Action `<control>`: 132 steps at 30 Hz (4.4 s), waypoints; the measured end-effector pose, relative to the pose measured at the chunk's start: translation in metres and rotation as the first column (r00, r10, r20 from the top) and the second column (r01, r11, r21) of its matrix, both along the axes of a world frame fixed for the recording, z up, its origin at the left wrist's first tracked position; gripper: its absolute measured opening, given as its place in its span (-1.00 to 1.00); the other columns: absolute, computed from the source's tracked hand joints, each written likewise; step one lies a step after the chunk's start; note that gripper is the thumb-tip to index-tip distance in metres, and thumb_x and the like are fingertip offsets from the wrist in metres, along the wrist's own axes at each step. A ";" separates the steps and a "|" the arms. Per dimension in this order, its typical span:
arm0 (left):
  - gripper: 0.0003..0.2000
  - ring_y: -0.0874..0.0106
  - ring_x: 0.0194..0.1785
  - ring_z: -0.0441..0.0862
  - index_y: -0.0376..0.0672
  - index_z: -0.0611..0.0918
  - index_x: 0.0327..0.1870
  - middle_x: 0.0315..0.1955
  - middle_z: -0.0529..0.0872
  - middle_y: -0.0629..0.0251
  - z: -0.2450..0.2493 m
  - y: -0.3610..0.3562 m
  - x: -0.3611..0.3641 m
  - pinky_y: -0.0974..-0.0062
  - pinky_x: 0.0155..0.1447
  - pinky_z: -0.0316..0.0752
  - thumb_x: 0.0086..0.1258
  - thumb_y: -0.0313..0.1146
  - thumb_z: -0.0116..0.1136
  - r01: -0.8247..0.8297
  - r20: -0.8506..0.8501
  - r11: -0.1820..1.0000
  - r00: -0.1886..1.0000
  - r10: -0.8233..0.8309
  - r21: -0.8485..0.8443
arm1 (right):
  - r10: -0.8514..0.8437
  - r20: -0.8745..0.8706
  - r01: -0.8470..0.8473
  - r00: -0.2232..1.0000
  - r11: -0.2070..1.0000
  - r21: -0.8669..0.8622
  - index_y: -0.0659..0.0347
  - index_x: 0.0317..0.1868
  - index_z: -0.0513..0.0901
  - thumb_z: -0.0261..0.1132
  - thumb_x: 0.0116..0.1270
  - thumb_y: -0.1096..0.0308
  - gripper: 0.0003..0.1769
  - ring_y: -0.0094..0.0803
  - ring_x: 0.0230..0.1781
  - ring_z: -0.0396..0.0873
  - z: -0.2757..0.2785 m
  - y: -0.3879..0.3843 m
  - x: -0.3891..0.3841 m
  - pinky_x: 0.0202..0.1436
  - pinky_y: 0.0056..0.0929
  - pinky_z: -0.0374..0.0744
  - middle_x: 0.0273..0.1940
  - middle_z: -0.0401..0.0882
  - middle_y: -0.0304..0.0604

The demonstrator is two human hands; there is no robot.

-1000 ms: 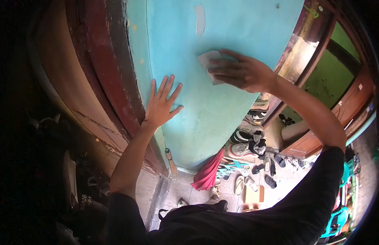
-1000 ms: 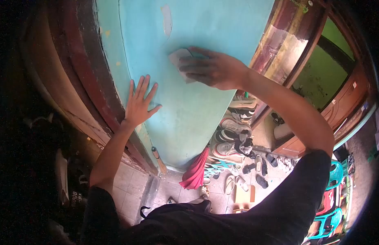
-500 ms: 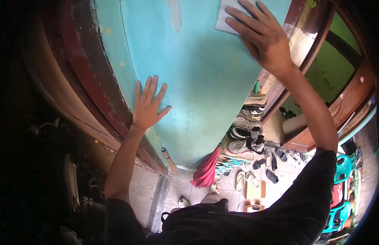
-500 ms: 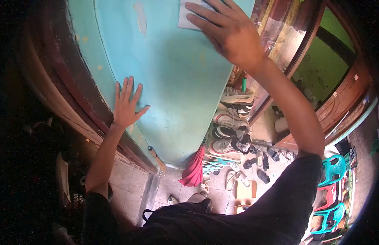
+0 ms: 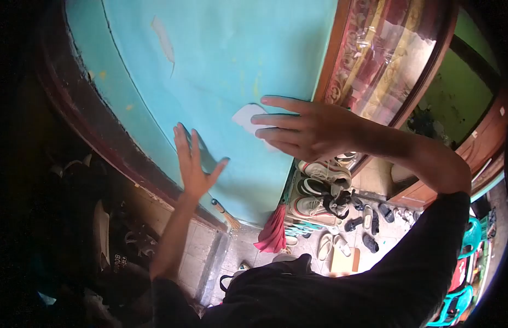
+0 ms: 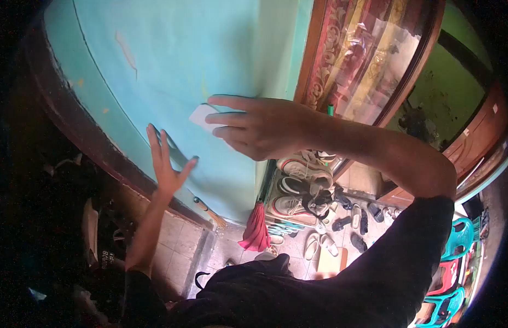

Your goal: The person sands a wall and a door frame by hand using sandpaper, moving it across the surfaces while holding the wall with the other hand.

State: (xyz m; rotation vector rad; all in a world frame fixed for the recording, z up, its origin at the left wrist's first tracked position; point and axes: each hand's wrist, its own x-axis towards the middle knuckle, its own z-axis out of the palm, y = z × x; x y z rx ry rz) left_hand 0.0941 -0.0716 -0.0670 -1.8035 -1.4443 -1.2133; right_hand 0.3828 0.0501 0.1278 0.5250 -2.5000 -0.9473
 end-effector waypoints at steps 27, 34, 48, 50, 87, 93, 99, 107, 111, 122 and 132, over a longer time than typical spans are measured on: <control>0.08 -0.37 0.71 -0.33 -0.22 -0.11 0.74 0.64 -0.27 -0.49 -0.059 0.054 0.173 -0.35 0.65 -0.33 0.40 0.24 0.12 -0.170 0.330 0.980 0.935 0.128 0.102 | 0.410 -0.635 -0.614 0.654 0.779 -0.129 0.10 -0.05 0.84 0.46 0.17 0.30 -0.69 -0.13 0.38 0.61 -0.041 0.068 0.015 0.57 0.17 0.41 0.20 0.77 -0.21; 0.10 -0.32 0.72 -0.39 -0.20 -0.19 0.74 0.65 -0.34 -0.45 -0.054 0.057 0.177 -0.31 0.66 -0.39 0.43 0.29 0.09 -0.144 0.312 0.971 0.947 0.080 0.190 | 0.380 -0.766 -0.756 0.518 0.622 -0.203 0.10 0.09 0.84 0.33 0.38 0.39 -0.69 0.05 0.43 0.56 -0.052 0.074 -0.018 0.54 0.27 0.41 0.30 0.71 -0.14; 0.16 -0.11 0.74 -0.20 -0.29 -0.40 0.69 0.67 -0.28 -0.34 -0.149 0.040 0.136 -0.14 0.69 -0.17 0.45 0.17 0.14 -0.089 0.433 0.995 0.899 0.058 0.053 | -0.195 -0.940 -0.832 0.281 0.439 -0.340 0.23 0.07 0.82 0.31 0.38 0.58 -0.69 0.05 0.45 0.54 -0.037 0.152 -0.031 0.57 -0.03 0.43 0.27 0.72 0.04; 0.16 -0.10 0.72 -0.13 -0.29 -0.42 0.68 0.66 -0.24 -0.33 -0.155 0.038 0.135 -0.12 0.68 -0.11 0.45 0.13 0.15 -0.042 0.451 0.998 0.892 0.014 0.053 | 0.076 -0.931 -0.805 0.357 0.531 -0.265 0.28 0.07 0.81 0.29 0.43 0.55 -0.73 0.08 0.45 0.54 -0.038 0.149 -0.032 0.50 -0.19 0.49 0.26 0.71 0.10; 0.25 -0.17 0.73 -0.54 -0.28 -0.34 0.71 0.65 -0.55 -0.32 -0.133 0.049 0.146 -0.23 0.67 -0.40 0.34 0.37 0.14 -0.080 0.506 0.989 0.863 0.005 0.128 | -0.392 -0.894 -0.944 0.217 0.147 -0.294 0.40 0.16 0.75 0.26 0.49 0.54 -0.70 0.05 0.49 0.49 0.001 0.197 -0.046 0.61 -0.02 0.35 0.29 0.69 0.11; 0.21 -0.22 0.73 -0.55 -0.22 -0.31 0.72 0.64 -0.55 -0.36 -0.128 0.048 0.146 -0.31 0.65 -0.43 0.36 0.37 0.12 -0.109 0.435 0.989 0.899 0.054 0.101 | -0.486 -0.843 -0.936 0.230 0.127 -0.329 0.41 0.17 0.74 0.24 0.49 0.56 -0.69 0.02 0.48 0.51 0.002 0.198 -0.045 0.61 -0.05 0.35 0.25 0.72 0.11; 0.13 -0.29 0.72 -0.49 -0.11 -0.25 0.75 0.65 -0.46 -0.39 -0.105 0.055 0.153 -0.39 0.62 -0.43 0.41 0.33 0.10 -0.104 0.390 0.982 0.920 0.035 0.158 | -0.235 -0.949 -0.891 0.211 0.353 -0.286 0.45 0.17 0.73 0.23 0.53 0.51 -0.70 0.02 0.47 0.52 0.002 0.196 -0.048 0.57 -0.15 0.40 0.26 0.71 0.15; 0.12 -0.30 0.72 -0.47 -0.12 -0.22 0.75 0.66 -0.44 -0.38 -0.069 0.054 0.165 -0.39 0.63 -0.42 0.40 0.33 0.10 -0.200 0.279 0.965 0.949 0.147 0.171 | -0.251 -0.952 -0.891 0.175 0.372 -0.262 0.48 0.02 0.76 0.24 0.50 0.53 -0.77 0.00 0.40 0.60 -0.001 0.197 -0.048 0.50 -0.16 0.48 0.20 0.72 0.24; 0.13 -0.30 0.72 -0.48 -0.13 -0.21 0.75 0.66 -0.43 -0.38 -0.072 0.063 0.166 -0.39 0.62 -0.44 0.39 0.34 0.11 -0.123 0.366 0.966 0.930 0.031 0.229 | -0.311 -0.932 -0.898 0.185 0.331 -0.289 0.48 0.01 0.76 0.24 0.49 0.55 -0.78 0.00 0.40 0.61 0.007 0.187 -0.043 0.55 -0.08 0.42 0.18 0.73 0.24; 0.11 -0.27 0.72 -0.51 -0.16 -0.24 0.74 0.66 -0.45 -0.36 -0.101 0.058 0.153 -0.40 0.62 -0.47 0.45 0.34 0.04 -0.079 0.384 0.977 0.923 -0.003 0.197 | -0.014 -0.931 -0.791 0.364 0.523 -0.317 0.37 0.01 0.78 0.20 0.49 0.61 -0.77 0.13 0.46 0.52 -0.041 0.120 -0.030 0.57 0.03 0.40 0.27 0.69 0.15; 0.19 -0.13 0.75 -0.45 -0.24 -0.33 0.72 0.66 -0.57 -0.28 -0.127 0.049 0.149 -0.14 0.69 -0.27 0.40 0.29 0.17 -0.006 0.527 0.993 0.848 -0.059 0.122 | 0.247 -0.821 -0.794 0.515 0.497 -0.348 0.24 0.12 0.81 0.30 0.39 0.57 -0.67 0.02 0.47 0.53 -0.099 0.087 -0.022 0.67 0.37 0.06 0.34 0.66 0.03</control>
